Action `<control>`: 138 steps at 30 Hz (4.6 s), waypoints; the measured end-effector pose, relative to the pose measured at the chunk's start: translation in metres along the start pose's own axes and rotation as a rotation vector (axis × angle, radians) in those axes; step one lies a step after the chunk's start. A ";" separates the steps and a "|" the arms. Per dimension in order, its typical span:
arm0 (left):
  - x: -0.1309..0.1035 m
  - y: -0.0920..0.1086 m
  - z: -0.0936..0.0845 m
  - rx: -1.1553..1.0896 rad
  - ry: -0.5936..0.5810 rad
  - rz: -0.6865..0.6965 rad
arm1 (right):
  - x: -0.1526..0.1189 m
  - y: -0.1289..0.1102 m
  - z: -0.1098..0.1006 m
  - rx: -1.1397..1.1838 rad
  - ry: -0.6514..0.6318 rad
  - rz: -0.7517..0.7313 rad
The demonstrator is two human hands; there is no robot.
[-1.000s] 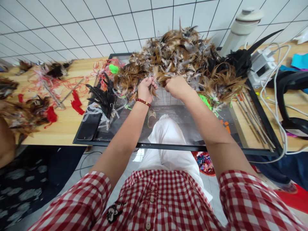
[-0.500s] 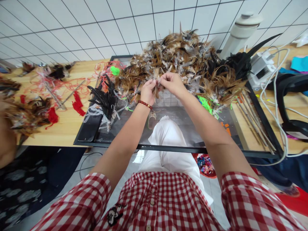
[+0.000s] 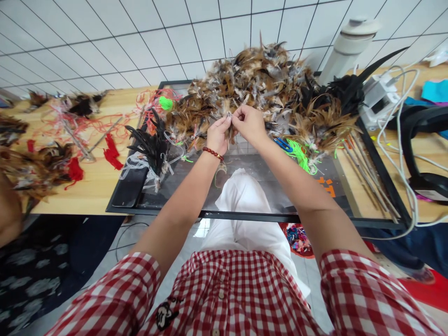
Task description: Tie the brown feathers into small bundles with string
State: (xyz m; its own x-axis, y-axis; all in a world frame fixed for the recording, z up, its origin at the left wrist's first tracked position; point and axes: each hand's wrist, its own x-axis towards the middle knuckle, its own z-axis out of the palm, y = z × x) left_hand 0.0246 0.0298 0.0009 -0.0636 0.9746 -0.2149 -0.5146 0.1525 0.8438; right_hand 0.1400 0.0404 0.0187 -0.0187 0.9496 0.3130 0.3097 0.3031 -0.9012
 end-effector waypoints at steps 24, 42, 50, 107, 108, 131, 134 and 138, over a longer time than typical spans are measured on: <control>-0.021 0.016 0.006 0.096 -0.220 -0.094 | 0.000 -0.013 -0.020 0.323 -0.226 0.091; -0.010 0.017 -0.006 0.212 -0.238 -0.104 | 0.026 0.012 -0.030 0.323 0.117 0.105; 0.002 0.017 -0.010 0.039 -0.231 0.090 | 0.019 -0.002 -0.042 0.348 -0.116 0.100; 0.018 0.017 -0.019 0.000 0.429 0.164 | 0.055 -0.013 0.031 -1.167 -0.367 -0.407; 0.018 0.018 -0.020 0.000 0.435 0.159 | 0.059 -0.013 0.032 -1.174 -0.372 -0.410; 0.015 0.016 -0.014 -0.006 0.427 0.190 | 0.037 -0.007 0.016 -0.929 -0.400 -0.338; 0.015 0.014 -0.014 0.009 0.424 0.201 | 0.036 -0.001 0.024 -0.940 -0.392 -0.316; 0.016 0.012 -0.014 0.007 0.406 0.212 | 0.040 -0.007 0.019 -0.873 -0.327 -0.207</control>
State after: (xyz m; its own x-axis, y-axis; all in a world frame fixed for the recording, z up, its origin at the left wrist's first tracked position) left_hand 0.0050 0.0451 0.0005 -0.4980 0.8411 -0.2110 -0.4480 -0.0413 0.8931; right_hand 0.1190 0.0778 0.0323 -0.3769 0.8991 0.2226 0.8680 0.4267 -0.2540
